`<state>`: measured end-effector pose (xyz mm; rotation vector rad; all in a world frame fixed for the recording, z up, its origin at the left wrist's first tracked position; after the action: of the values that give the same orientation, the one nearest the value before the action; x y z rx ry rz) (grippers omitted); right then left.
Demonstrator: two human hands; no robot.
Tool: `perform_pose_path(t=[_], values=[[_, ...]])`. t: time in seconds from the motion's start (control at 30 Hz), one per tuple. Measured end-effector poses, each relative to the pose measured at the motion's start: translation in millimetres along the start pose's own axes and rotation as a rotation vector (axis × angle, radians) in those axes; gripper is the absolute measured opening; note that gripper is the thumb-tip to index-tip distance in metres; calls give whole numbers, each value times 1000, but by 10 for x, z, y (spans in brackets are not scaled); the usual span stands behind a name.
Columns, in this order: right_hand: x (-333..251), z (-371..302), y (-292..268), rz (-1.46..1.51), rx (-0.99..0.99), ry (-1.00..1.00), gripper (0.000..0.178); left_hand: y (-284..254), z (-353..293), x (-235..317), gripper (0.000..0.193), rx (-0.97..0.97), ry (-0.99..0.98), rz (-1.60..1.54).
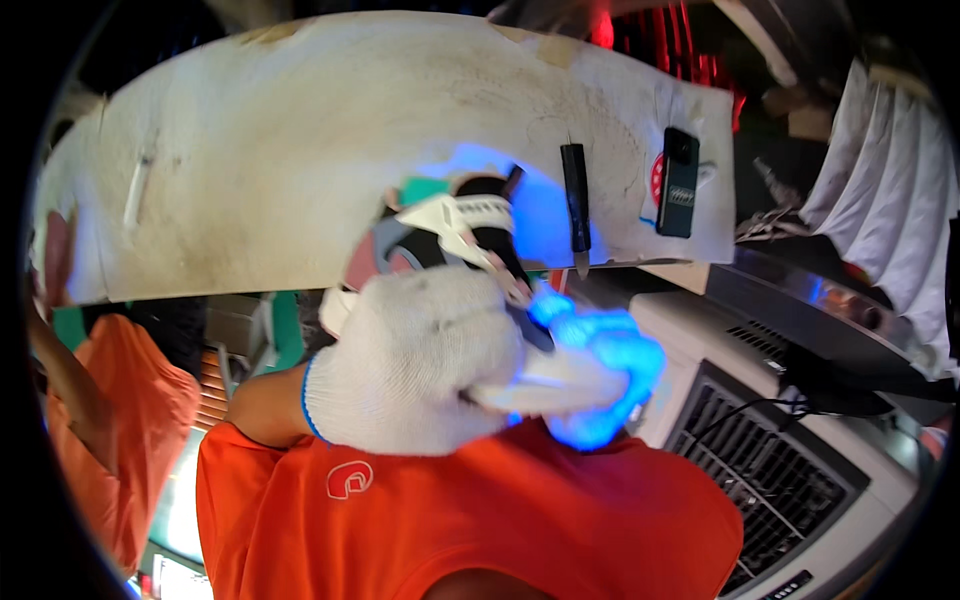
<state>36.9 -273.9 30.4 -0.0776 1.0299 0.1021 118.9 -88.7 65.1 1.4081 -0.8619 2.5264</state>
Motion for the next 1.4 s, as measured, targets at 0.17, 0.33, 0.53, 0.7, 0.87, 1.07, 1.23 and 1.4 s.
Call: perform_pose_path(t=[0.17, 0.33, 0.53, 0.7, 0.87, 1.07, 1.23, 1.4], values=[[1243, 182, 53, 245, -55, 316, 83, 376, 158, -440, 46, -174, -69, 627], [1274, 398, 16, 142, -173, 207, 79, 453, 263, -514, 44, -445, -38, 609], [1309, 374, -18, 239, -1, 260, 61, 381, 364, -740, 56, -315, -332, 427], [1280, 405, -5, 182, -97, 242, 58, 363, 326, -674, 72, -244, -325, 514], [1086, 634, 110, -101, -207, 227, 74, 251, 293, -520, 65, -214, -145, 589], [1290, 614, 126, -47, -272, 315, 62, 58, 215, -300, 55, -217, -87, 772], [1175, 611, 154, 16, -259, 371, 63, -386, -252, -574, 63, -452, -495, 1041], [1154, 629, 128, -22, -215, 283, 61, -323, -277, -533, 61, -400, -472, 1058]])
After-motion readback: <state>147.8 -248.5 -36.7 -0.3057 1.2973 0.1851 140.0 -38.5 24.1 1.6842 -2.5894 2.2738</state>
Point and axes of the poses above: each hand's wrist, its own z-axis towards the middle knuckle, its own y-axis out of the palm, x = y × z, the point moved 10 cm from there along z, towards the middle knuckle, and after that the axes turned 8 degrees about z, right-handed, at the moved point
